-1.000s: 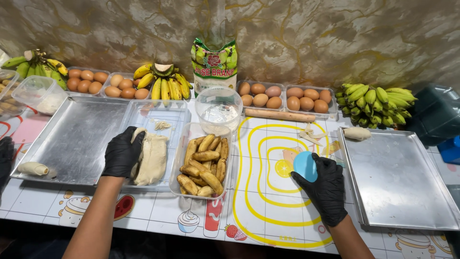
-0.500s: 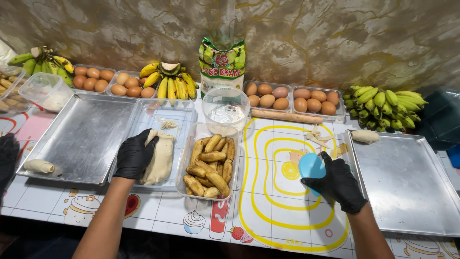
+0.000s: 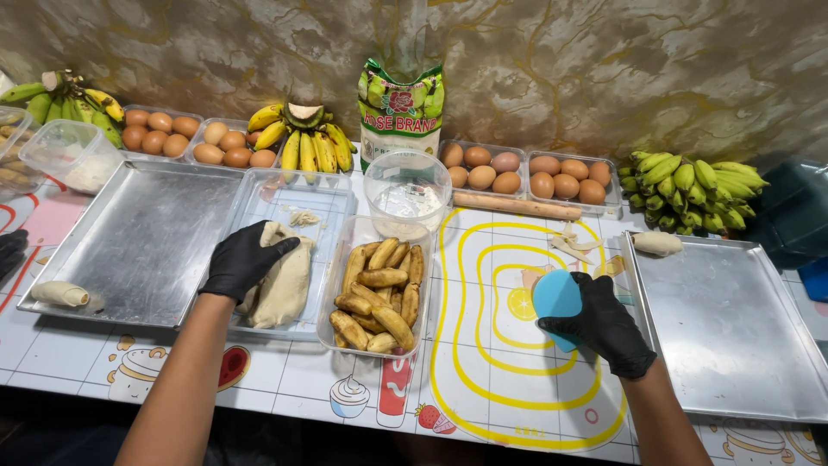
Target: Rolling out dough and wrapping it around banana pieces to prepare pastries
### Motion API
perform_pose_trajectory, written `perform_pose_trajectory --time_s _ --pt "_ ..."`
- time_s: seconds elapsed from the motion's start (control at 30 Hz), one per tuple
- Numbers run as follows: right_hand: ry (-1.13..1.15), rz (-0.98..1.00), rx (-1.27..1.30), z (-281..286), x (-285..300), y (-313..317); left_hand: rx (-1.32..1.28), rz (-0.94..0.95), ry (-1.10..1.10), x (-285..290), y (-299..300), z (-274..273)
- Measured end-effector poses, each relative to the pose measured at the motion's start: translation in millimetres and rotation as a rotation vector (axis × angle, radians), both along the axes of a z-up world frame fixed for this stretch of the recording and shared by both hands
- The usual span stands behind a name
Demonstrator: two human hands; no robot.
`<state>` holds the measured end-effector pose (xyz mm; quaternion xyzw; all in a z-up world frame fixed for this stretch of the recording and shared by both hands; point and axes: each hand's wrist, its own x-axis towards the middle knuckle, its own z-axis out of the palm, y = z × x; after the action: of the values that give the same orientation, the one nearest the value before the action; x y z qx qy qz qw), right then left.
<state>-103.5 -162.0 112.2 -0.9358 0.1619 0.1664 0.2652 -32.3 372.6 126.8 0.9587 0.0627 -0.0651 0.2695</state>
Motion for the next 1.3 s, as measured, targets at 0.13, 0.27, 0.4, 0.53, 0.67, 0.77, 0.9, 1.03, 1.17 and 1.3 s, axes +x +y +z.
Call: perform_pose_trajectory --time_s 0.13,0.27,0.4,0.53,0.67,0.77,0.9,1.03,1.17,1.3 --pt "0.006 -0.014 0.045 9.5 -5.7 16.3 -0.01 0.02 -0.076 22.1 19.8 -60.4" --pt "0.02 0.009 0.06 33.4 -14.5 39.6 0.214 0.061 -0.021 23.3 8.4 -55.6" --pt "-0.021 0.057 0.209 37.9 -16.7 43.0 0.066 0.144 -0.009 32.6 17.5 -58.8" --pt "-0.08 0.046 0.36 26.6 -17.6 41.0 -0.277 0.075 0.005 19.7 18.0 -34.6" --pt "-0.402 0.133 0.587 -9.2 -14.6 33.8 -0.418 0.154 -0.053 37.7 31.3 -70.5" --pt "-0.424 -0.007 0.851 28.6 -9.7 77.4 -0.396 0.24 -0.046 49.6 28.9 -78.2" --pt "-0.246 0.005 1.071 51.4 8.9 112.9 -0.534 0.227 0.001 26.2 5.5 -35.0" --pt "-0.225 0.015 1.116 60.0 21.4 133.6 -0.688 0.299 0.02 -16.2 -7.3 24.4" --pt "-0.12 0.057 1.196 72.3 25.5 154.1 -0.782 0.146 0.061 -28.2 10.9 22.2" --pt "-0.23 0.137 1.218 37.3 40.2 167.4 -0.549 0.121 -0.039 4.3 30.7 -31.2"
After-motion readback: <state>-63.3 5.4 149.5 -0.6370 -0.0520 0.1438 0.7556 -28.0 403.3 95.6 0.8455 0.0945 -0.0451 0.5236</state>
